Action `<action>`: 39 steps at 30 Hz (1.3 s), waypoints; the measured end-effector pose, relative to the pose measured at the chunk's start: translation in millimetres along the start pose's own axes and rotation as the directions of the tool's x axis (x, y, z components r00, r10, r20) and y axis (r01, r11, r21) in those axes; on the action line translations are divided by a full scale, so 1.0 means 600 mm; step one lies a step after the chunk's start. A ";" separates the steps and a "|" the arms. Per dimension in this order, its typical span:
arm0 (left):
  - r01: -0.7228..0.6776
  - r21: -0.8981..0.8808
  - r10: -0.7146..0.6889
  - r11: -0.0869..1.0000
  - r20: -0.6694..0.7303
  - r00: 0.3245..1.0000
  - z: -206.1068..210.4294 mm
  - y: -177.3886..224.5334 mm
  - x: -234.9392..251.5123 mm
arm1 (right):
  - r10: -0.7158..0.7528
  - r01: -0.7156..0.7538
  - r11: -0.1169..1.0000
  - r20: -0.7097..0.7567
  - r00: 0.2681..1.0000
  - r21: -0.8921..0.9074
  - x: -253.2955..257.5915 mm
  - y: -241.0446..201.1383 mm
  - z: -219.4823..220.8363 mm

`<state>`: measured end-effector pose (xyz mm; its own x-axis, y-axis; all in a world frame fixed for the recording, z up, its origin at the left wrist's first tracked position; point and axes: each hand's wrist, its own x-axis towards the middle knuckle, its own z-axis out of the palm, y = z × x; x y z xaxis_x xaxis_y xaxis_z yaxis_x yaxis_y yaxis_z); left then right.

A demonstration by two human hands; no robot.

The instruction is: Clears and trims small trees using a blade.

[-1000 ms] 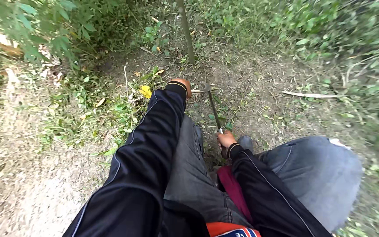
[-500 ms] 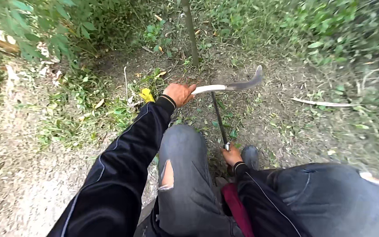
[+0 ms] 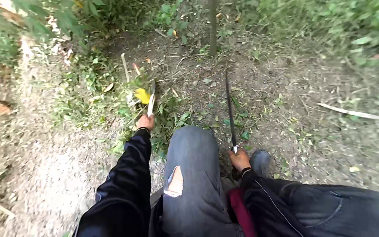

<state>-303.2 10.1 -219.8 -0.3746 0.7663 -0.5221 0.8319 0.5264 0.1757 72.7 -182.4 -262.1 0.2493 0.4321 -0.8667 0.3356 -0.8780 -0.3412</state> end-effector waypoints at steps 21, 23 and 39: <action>0.364 0.115 -0.376 0.924 0.106 0.921 0.004 -0.173 -0.107 | -0.060 0.063 0.993 -0.035 0.998 0.104 -0.025 0.001 -0.011; 0.380 0.095 -0.390 0.920 0.132 0.911 -0.012 -0.158 -0.103 | -0.064 0.066 0.994 -0.028 0.998 0.087 -0.027 0.001 -0.012; -0.408 0.005 0.404 0.913 0.139 0.904 -0.089 0.125 -0.192 | -0.082 0.113 0.926 -0.099 0.992 0.361 -0.051 -0.007 -0.036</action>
<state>-219.3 -19.3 -101.9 0.0541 0.8539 -0.5176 0.9145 0.1658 0.3691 83.1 -187.6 -226.5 0.3096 0.5210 -0.7954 0.0104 -0.8383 -0.5450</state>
